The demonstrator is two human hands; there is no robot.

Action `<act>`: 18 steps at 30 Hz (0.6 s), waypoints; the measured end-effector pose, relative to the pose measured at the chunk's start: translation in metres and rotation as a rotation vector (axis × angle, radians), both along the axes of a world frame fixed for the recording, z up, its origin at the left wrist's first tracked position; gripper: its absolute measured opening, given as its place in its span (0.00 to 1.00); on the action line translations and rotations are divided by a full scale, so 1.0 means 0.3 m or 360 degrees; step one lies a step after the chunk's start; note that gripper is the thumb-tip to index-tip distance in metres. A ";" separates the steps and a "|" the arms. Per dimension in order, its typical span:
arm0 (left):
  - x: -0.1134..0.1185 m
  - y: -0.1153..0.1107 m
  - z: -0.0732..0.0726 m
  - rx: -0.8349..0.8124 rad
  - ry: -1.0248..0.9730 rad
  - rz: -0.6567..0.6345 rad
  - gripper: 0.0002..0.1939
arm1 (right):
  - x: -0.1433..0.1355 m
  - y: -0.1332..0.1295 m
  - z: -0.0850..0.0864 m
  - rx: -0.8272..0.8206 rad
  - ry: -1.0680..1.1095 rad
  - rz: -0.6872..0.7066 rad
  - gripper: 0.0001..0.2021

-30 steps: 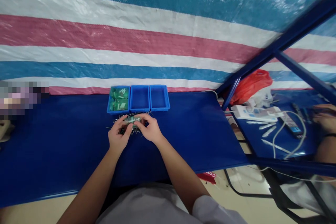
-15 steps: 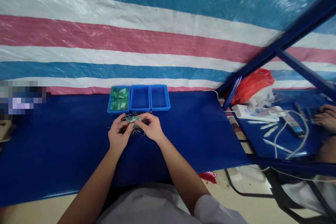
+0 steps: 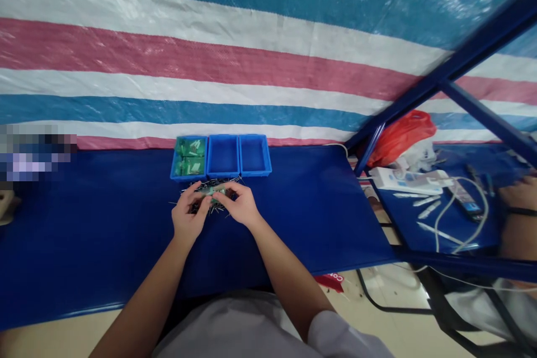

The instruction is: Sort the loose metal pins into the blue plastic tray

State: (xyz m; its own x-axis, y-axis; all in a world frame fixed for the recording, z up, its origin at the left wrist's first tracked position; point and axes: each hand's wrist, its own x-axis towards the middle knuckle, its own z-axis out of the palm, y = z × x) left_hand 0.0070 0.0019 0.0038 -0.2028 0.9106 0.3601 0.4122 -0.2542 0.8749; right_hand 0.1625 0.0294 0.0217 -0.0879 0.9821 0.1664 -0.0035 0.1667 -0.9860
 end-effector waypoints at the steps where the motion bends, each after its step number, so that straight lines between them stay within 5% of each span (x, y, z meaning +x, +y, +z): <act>1: -0.001 0.000 0.000 -0.0006 -0.0018 -0.0014 0.25 | 0.001 -0.001 0.002 0.0012 -0.0023 0.0008 0.09; 9: -0.016 0.014 0.030 0.0246 0.0169 0.0030 0.08 | 0.002 -0.006 0.012 0.0130 -0.0149 0.0023 0.07; 18: -0.009 -0.004 -0.008 0.0033 -0.0057 0.0052 0.13 | 0.013 -0.007 0.015 0.0378 -0.0339 -0.0043 0.06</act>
